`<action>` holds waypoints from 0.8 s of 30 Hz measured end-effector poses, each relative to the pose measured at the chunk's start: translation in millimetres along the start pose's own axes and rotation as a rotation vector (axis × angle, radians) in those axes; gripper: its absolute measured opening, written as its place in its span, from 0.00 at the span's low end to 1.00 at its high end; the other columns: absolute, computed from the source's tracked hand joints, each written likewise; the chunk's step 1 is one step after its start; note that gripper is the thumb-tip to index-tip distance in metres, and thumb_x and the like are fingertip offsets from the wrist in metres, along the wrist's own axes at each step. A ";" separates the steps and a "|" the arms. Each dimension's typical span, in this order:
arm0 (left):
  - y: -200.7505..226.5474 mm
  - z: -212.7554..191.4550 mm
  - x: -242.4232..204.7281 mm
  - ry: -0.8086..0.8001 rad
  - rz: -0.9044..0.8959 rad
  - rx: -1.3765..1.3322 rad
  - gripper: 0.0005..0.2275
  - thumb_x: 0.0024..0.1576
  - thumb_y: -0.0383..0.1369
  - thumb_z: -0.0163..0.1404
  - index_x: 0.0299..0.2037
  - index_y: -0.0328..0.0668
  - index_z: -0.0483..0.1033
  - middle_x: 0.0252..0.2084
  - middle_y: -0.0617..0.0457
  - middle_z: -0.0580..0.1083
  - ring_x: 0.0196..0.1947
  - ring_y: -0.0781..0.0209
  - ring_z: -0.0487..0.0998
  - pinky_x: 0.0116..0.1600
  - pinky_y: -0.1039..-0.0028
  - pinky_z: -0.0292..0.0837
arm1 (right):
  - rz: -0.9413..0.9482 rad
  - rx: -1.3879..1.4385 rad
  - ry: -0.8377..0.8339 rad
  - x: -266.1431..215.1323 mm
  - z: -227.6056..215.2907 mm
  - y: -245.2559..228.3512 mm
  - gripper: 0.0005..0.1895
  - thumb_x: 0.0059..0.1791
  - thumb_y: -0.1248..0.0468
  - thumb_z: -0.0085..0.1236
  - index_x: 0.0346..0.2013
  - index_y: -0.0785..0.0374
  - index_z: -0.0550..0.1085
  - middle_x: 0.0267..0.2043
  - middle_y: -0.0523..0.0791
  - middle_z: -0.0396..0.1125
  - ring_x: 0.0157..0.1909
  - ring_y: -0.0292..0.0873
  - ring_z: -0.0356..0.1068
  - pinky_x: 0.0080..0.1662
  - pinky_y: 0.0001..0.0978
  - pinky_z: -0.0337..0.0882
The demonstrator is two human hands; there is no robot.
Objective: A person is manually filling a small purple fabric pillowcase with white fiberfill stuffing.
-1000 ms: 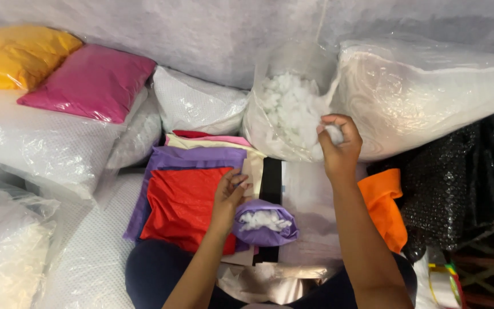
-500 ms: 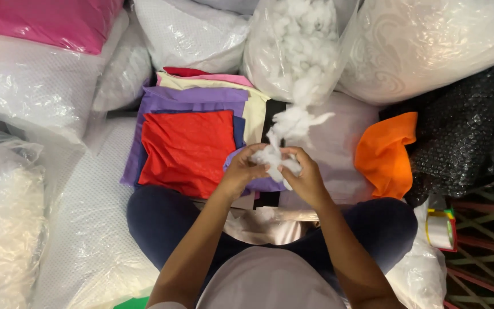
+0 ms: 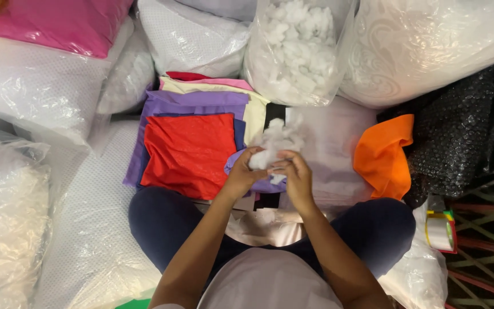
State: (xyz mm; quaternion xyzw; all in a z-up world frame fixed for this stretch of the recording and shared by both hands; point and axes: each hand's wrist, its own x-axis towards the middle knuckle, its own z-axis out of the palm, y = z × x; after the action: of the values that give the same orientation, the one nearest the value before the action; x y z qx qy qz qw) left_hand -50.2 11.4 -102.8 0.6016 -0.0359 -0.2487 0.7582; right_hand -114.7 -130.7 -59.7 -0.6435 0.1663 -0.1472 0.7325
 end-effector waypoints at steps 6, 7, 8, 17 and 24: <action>-4.4 -35.9 3.5 0.259 0.092 0.296 0.13 0.55 0.27 0.61 0.49 0.37 0.78 0.40 0.42 0.76 0.44 0.51 0.77 0.48 0.59 0.79 | 0.024 -0.897 -0.082 69.4 -33.2 -24.5 0.40 0.48 0.62 0.62 0.73 0.48 0.57 0.71 0.59 0.44 0.65 0.68 0.64 0.61 0.57 0.70; -0.9 -33.4 3.1 0.259 0.092 0.298 0.13 0.55 0.27 0.61 0.49 0.37 0.78 0.40 0.42 0.76 0.44 0.51 0.77 0.48 0.59 0.79 | 0.024 -0.895 -0.081 79.0 -32.0 -16.1 0.40 0.48 0.62 0.62 0.73 0.48 0.57 0.71 0.59 0.44 0.65 0.68 0.64 0.61 0.57 0.70; 2.8 -30.7 2.6 0.309 0.093 0.339 0.13 0.54 0.27 0.61 0.48 0.38 0.78 0.41 0.42 0.76 0.46 0.50 0.78 0.51 0.59 0.77 | 0.078 -0.952 -0.180 88.5 -30.7 -7.9 0.43 0.48 0.58 0.63 0.75 0.44 0.54 0.74 0.61 0.38 0.66 0.71 0.61 0.63 0.60 0.67; 44.9 -13.6 -29.7 0.130 0.207 0.437 0.28 0.44 0.20 0.57 0.58 0.43 0.68 0.57 0.38 0.71 0.63 0.38 0.69 0.66 0.51 0.64 | 0.065 -1.016 -0.183 109.6 -32.8 49.4 0.15 0.45 0.61 0.61 0.47 0.45 0.79 0.51 0.40 0.73 0.58 0.45 0.73 0.58 0.37 0.73; 53.6 -5.5 -42.2 0.032 0.400 0.636 0.24 0.55 0.39 0.61 0.61 0.50 0.70 0.59 0.46 0.69 0.70 0.35 0.58 0.72 0.38 0.44 | -0.377 -0.709 -0.058 27.1 -34.1 -29.8 0.18 0.43 0.72 0.57 0.46 0.54 0.78 0.44 0.43 0.71 0.51 0.48 0.74 0.53 0.39 0.73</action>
State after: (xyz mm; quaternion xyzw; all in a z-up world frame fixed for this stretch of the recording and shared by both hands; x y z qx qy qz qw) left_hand -67.2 42.3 -44.1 0.7920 -0.2165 -0.0627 0.5675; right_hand -105.1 -176.7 -35.6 -0.8794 0.0651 -0.1942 0.4297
